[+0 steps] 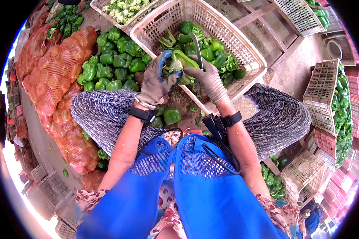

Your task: The person cuts green bell peppers with a knife, removing the stems and seeds and placing the pieces into a plastic crate.

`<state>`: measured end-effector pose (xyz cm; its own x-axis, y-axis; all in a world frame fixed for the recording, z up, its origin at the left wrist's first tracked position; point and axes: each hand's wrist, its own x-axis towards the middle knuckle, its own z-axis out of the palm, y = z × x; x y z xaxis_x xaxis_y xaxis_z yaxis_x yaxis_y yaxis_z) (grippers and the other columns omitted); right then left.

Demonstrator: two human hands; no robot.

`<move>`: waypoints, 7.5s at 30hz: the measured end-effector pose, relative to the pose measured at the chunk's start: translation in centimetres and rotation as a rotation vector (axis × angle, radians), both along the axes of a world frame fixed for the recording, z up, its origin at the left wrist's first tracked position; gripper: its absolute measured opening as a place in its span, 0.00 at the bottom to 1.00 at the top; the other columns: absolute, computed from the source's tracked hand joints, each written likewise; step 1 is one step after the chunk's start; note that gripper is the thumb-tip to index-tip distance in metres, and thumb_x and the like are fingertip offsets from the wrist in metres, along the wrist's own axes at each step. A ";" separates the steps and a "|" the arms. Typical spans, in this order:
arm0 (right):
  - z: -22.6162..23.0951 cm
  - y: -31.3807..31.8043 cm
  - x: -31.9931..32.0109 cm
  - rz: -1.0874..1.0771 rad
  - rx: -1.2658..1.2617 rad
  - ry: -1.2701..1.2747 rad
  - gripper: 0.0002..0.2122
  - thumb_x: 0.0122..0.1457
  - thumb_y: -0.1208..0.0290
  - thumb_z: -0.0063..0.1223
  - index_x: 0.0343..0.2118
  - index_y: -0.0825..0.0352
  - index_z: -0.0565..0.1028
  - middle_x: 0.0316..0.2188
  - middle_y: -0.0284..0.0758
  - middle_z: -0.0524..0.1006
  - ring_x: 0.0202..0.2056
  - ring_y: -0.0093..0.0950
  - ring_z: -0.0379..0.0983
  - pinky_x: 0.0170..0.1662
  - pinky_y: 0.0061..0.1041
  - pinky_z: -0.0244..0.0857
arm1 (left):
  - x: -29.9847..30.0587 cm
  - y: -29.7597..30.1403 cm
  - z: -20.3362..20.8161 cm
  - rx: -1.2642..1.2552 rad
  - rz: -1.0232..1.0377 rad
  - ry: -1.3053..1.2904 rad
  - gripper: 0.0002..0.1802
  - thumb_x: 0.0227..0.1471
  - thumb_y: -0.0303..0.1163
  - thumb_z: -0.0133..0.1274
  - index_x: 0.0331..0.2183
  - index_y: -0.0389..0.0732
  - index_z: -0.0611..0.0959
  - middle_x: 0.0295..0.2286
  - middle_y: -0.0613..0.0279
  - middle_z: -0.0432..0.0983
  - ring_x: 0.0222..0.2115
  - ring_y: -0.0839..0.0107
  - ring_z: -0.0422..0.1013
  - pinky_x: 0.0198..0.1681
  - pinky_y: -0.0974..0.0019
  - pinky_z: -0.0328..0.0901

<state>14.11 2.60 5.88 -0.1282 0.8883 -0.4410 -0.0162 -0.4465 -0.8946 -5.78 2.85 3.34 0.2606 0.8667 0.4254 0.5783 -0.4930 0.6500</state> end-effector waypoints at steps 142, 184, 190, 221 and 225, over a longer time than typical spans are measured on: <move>3.9 -4.1 0.6 -0.236 0.205 0.128 0.22 0.48 0.79 0.57 0.50 0.70 0.71 0.21 0.29 0.72 0.14 0.17 0.65 0.17 0.15 0.58 | 10.4 0.2 2.6 -0.918 0.239 -1.181 0.21 0.57 0.49 0.51 0.26 0.40 0.79 0.19 0.72 0.66 0.20 0.79 0.57 0.23 0.71 0.57; -5.8 -0.6 5.0 -0.670 -0.310 0.674 0.08 0.57 0.63 0.50 0.28 0.62 0.68 0.20 0.31 0.71 0.15 0.21 0.64 0.22 0.24 0.61 | -9.2 18.5 -0.9 -0.586 0.646 -0.154 0.21 0.55 0.46 0.52 0.36 0.34 0.80 0.32 0.53 0.77 0.27 0.67 0.73 0.30 0.65 0.68; -6.8 -0.2 6.0 -0.683 -0.351 0.970 0.11 0.58 0.64 0.48 0.29 0.68 0.68 0.22 0.34 0.71 0.17 0.23 0.64 0.26 0.26 0.62 | -8.4 13.3 -5.3 -1.069 0.550 -0.177 0.15 0.52 0.37 0.54 0.27 0.32 0.80 0.18 0.56 0.74 0.16 0.72 0.71 0.19 0.67 0.67; -5.5 -0.6 2.0 -0.953 -0.549 0.962 0.13 0.55 0.64 0.51 0.39 0.60 0.61 0.22 0.32 0.69 0.16 0.22 0.64 0.21 0.36 0.65 | -2.3 7.1 -23.9 -0.976 0.403 0.681 0.24 0.48 0.45 0.55 0.45 0.43 0.77 0.46 0.54 0.73 0.46 0.56 0.70 0.48 0.51 0.66; -3.5 -1.3 2.7 -0.729 -0.457 0.835 0.16 0.55 0.62 0.52 0.43 0.58 0.61 0.23 0.31 0.71 0.15 0.22 0.65 0.17 0.31 0.65 | -3.4 7.0 -23.1 -0.987 0.640 0.044 0.24 0.48 0.45 0.55 0.46 0.45 0.77 0.46 0.57 0.73 0.46 0.58 0.70 0.48 0.50 0.67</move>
